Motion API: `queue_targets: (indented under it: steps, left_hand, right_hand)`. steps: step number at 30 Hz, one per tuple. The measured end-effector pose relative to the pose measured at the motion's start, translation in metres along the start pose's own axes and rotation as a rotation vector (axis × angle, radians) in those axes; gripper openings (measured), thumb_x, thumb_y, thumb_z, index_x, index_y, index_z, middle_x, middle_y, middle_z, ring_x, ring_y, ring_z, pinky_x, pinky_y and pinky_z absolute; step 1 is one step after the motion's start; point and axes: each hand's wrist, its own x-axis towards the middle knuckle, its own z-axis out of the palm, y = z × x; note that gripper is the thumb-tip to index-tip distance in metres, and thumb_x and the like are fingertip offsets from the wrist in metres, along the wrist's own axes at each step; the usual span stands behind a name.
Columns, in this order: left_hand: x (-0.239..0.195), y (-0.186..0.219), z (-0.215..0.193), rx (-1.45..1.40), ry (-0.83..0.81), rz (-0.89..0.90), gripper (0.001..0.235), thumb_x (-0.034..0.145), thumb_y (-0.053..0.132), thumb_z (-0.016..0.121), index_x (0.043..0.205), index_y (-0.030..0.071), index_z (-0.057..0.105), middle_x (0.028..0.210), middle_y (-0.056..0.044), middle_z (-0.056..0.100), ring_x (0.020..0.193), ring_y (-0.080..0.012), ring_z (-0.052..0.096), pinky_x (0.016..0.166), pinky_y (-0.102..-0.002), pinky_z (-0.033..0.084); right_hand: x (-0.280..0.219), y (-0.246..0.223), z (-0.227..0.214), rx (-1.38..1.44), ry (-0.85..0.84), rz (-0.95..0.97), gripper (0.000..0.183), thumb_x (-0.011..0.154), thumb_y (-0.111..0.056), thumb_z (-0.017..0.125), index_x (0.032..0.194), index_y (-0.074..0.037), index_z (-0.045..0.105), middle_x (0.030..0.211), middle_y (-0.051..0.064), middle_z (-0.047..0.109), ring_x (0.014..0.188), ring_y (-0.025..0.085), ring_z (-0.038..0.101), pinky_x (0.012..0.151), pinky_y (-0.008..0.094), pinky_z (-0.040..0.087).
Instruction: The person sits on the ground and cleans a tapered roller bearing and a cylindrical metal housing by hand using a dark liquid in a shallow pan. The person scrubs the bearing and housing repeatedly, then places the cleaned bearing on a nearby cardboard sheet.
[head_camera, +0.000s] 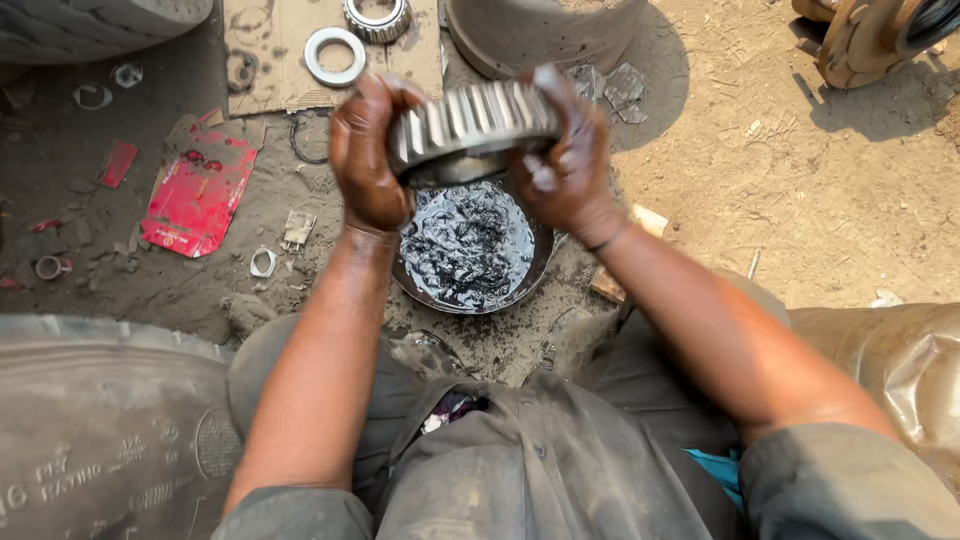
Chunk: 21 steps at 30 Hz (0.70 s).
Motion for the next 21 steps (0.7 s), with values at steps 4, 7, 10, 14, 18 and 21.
queue_targets:
  steps: [4,7,10,14,18,21]
  left_hand:
    - [-0.034,-0.083,-0.003,-0.119,0.599,-0.888,0.046,0.099,0.052,0.052,0.104,0.009,0.07,0.076,-0.001,0.063,0.057,-0.0094,0.054,0.054,-0.025,0.056]
    - [-0.036,-0.12,0.001,0.026,0.667,-0.966,0.042,0.095,0.051,0.061,0.102,0.011,0.069,0.073,-0.005,0.059,0.058,-0.0153,0.051,0.048,-0.03,0.041]
    - [-0.041,-0.114,-0.001,0.107,0.544,-0.86,0.047,0.099,0.052,0.06,0.102,0.007,0.069,0.075,-0.005,0.057,0.064,-0.0151,0.052,0.054,-0.031,0.043]
    - [-0.036,-0.096,-0.005,0.013,0.29,-0.324,0.045,0.108,0.048,0.054,0.104,0.005,0.066,0.091,-0.004,0.064,0.088,-0.0118,0.063,0.082,-0.03,0.054]
    - [-0.039,-0.115,-0.022,0.041,0.171,-0.056,0.043,0.111,0.043,0.057,0.104,0.002,0.065,0.094,-0.006,0.061,0.092,-0.0135,0.061,0.086,-0.032,0.053]
    - [-0.053,-0.142,-0.023,-0.01,0.604,-1.043,0.043,0.102,0.048,0.054,0.087,0.01,0.067,0.07,-0.004,0.054,0.061,-0.0175,0.046,0.053,-0.034,0.042]
  right_hand:
    - [-0.079,0.071,0.057,-0.197,-0.474,0.827,0.041,0.083,-0.025,0.071,0.115,0.001,0.065,0.096,0.021,0.074,0.083,0.034,0.074,0.074,0.042,0.061]
    - [-0.108,0.094,0.065,-0.32,-0.458,0.608,0.053,0.073,-0.022,0.075,0.113,0.011,0.064,0.095,0.032,0.07,0.093,0.047,0.069,0.086,0.049,0.055]
    - [-0.096,0.087,0.045,-0.33,-0.466,0.816,0.038,0.084,-0.023,0.074,0.114,0.0,0.069,0.097,0.027,0.073,0.093,0.041,0.072,0.083,0.048,0.057]
    - [-0.059,0.068,0.008,-0.268,-0.314,0.683,0.038,0.084,-0.022,0.072,0.116,-0.002,0.066,0.092,0.02,0.074,0.084,0.032,0.072,0.077,0.043,0.059]
    - [-0.076,0.069,0.034,-0.043,-0.101,0.559,0.039,0.084,-0.021,0.071,0.118,-0.004,0.063,0.086,0.013,0.076,0.074,0.024,0.073,0.071,0.037,0.061]
    - [-0.11,0.093,0.06,-0.284,-0.602,0.91,0.024,0.091,-0.021,0.068,0.109,-0.004,0.069,0.085,0.014,0.074,0.072,0.024,0.071,0.071,0.038,0.059]
